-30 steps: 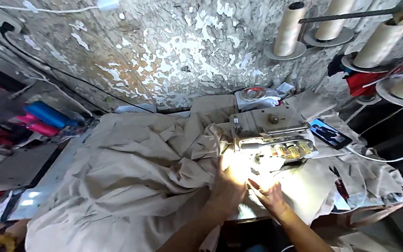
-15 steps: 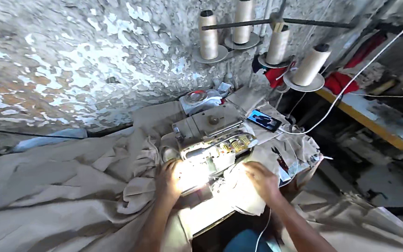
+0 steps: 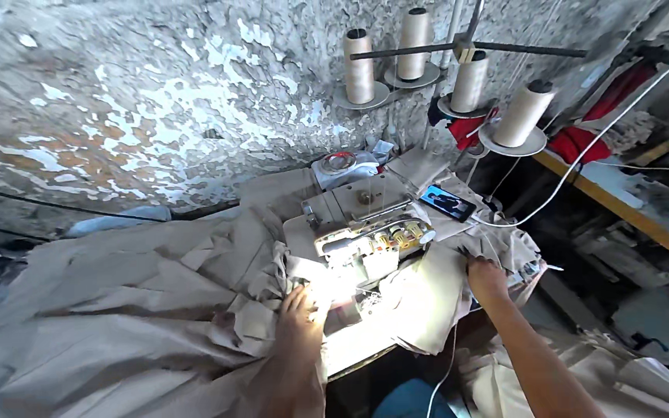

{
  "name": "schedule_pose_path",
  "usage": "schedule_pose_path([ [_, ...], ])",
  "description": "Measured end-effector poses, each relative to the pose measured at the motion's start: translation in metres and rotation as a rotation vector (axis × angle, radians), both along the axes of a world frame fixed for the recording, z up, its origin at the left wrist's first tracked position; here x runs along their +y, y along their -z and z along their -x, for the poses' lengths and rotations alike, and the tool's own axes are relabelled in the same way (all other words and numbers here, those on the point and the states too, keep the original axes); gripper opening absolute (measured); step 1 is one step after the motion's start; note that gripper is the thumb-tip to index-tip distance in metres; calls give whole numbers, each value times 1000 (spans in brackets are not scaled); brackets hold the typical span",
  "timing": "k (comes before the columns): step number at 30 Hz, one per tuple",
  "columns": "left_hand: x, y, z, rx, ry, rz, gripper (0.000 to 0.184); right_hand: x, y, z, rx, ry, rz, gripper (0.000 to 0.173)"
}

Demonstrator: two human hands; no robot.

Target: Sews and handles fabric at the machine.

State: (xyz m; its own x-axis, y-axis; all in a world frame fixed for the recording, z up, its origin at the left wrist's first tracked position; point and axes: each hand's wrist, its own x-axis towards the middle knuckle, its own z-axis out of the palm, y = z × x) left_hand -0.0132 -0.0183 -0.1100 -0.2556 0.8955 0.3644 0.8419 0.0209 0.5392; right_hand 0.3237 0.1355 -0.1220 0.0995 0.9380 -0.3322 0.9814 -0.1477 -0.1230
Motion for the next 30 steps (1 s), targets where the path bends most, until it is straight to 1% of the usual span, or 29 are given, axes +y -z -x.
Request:
schedule_pose_path([
  [2, -10, 0, -10, -74, -18, -36, 21, 0, -1, 0, -10, 7, 8, 40],
  [4, -17, 1, -18, -161, -52, -55, 19, -4, -3, -4, 32, 46, -54, 42],
  [8, -23, -7, -23, -362, -100, -8, 17, -33, -21, 3, 223, 92, -449, 41],
  [9, -23, -7, -22, -399, -103, -4, 17, -45, -28, 11, 289, 62, -552, 40],
  [11, -23, -9, -21, -492, -103, 10, 16, -70, -40, 35, 448, -113, -651, 36],
  [13, -24, -12, -20, -563, -104, 41, 16, -89, -43, 66, 593, -295, -570, 38],
  [14, -24, -14, -21, -585, -106, 56, 15, -94, -42, 82, 617, -370, -535, 38],
  [15, -24, -17, -21, -604, -107, 66, 15, -96, -40, 99, 604, -442, -543, 34],
  [18, -26, -21, -21, -639, -97, 80, 15, -95, -51, 141, 424, -590, -504, 21],
  [20, -27, -20, -20, -642, -83, 74, 16, -90, -58, 160, 308, -665, -447, 21],
  [22, -27, -17, -19, -634, -69, 56, 16, -87, -63, 174, 255, -709, -374, 24],
  [24, -26, -16, -19, -637, -59, 65, 16, -84, -62, 185, 259, -704, -335, 25],
  [25, -26, -14, -19, -631, -54, 65, 16, -83, -59, 189, 277, -692, -357, 25],
  [28, -25, -10, -18, -602, -33, 52, 15, -81, -44, 194, 353, -701, -514, 24],
  [29, -27, -11, -17, -584, -1, 64, 16, -83, -42, 191, 365, -705, -520, 22],
  [30, -31, -16, -15, -582, 53, 89, 16, -85, -46, 186, 364, -698, -462, 23],
])
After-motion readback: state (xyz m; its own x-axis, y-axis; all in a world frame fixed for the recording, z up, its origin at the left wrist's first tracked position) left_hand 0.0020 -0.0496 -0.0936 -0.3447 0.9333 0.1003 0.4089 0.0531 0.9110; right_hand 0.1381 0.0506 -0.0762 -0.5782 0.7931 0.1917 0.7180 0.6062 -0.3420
